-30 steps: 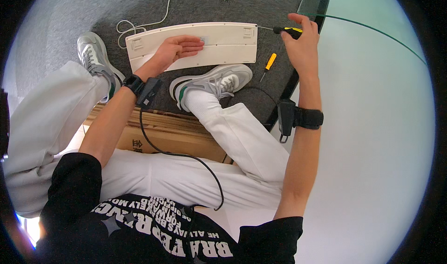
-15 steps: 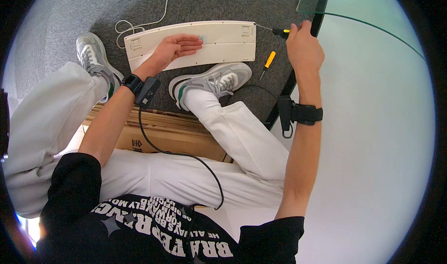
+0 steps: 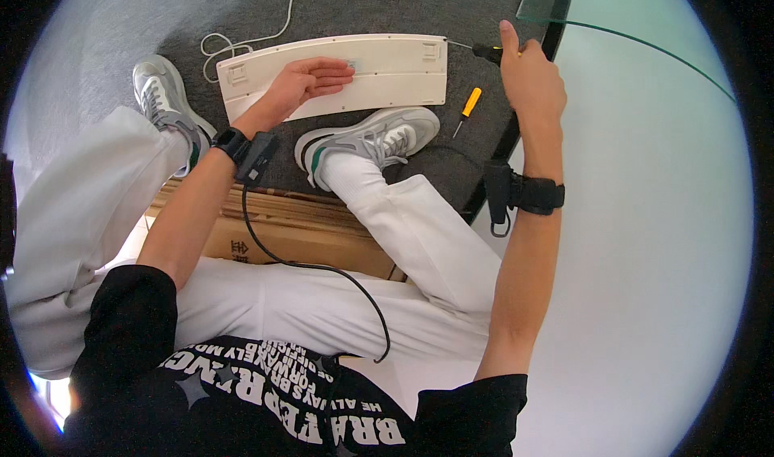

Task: The person sits on the floor and uses a screwdriver to remove screws from the back of a white keyboard. They systematically unscrew multiple fasteners and place them on the floor.

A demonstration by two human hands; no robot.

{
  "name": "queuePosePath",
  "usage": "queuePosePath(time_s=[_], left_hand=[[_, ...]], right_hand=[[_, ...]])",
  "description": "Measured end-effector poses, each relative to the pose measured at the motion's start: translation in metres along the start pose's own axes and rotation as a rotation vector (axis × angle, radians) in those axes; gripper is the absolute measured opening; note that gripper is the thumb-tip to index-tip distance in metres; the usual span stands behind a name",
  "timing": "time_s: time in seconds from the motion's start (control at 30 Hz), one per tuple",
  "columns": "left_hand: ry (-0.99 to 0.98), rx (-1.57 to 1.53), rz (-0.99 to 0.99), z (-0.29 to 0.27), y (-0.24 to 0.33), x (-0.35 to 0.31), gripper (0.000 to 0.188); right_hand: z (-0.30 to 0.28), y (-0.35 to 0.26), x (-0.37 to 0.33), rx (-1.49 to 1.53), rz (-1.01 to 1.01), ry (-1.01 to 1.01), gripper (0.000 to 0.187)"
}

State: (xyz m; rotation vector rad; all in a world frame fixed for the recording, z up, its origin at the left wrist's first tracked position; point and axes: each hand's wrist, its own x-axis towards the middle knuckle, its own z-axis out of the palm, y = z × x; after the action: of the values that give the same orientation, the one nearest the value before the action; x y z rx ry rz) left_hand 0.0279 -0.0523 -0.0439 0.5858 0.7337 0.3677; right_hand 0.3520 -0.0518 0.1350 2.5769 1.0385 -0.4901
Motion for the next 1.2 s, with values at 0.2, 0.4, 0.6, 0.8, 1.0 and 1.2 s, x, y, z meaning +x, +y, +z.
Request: queuePosePath(time_s=[0.2,0.4,0.6,0.8,1.0,1.2], left_hand=[[0.0,-0.01,0.013,-0.001,-0.001,0.0,0.057],[-0.015,-0.026,0.001,-0.002,-0.003,0.003,0.058],[-0.03,0.002,0.024,-0.004,-0.004,0.002,0.059],[-0.01,-0.018,0.014,-0.002,-0.003,0.001,0.059],[-0.023,0.004,0.022,0.0,0.001,-0.002,0.058],[-0.039,0.022,0.001,-0.003,-0.002,0.002,0.059]], right_hand=[[0.011,0.0,0.0,0.044,-0.303,0.344,0.04],[0.013,0.013,0.026,0.302,-0.623,0.192,0.044],[-0.001,-0.007,0.01,0.142,-0.172,0.084,0.043],[0.007,-0.004,0.009,-0.031,-0.372,0.273,0.042],[0.007,0.011,0.018,0.4,-0.529,0.049,0.058],[-0.011,-0.006,0.009,-0.001,-0.188,0.039,0.061]])
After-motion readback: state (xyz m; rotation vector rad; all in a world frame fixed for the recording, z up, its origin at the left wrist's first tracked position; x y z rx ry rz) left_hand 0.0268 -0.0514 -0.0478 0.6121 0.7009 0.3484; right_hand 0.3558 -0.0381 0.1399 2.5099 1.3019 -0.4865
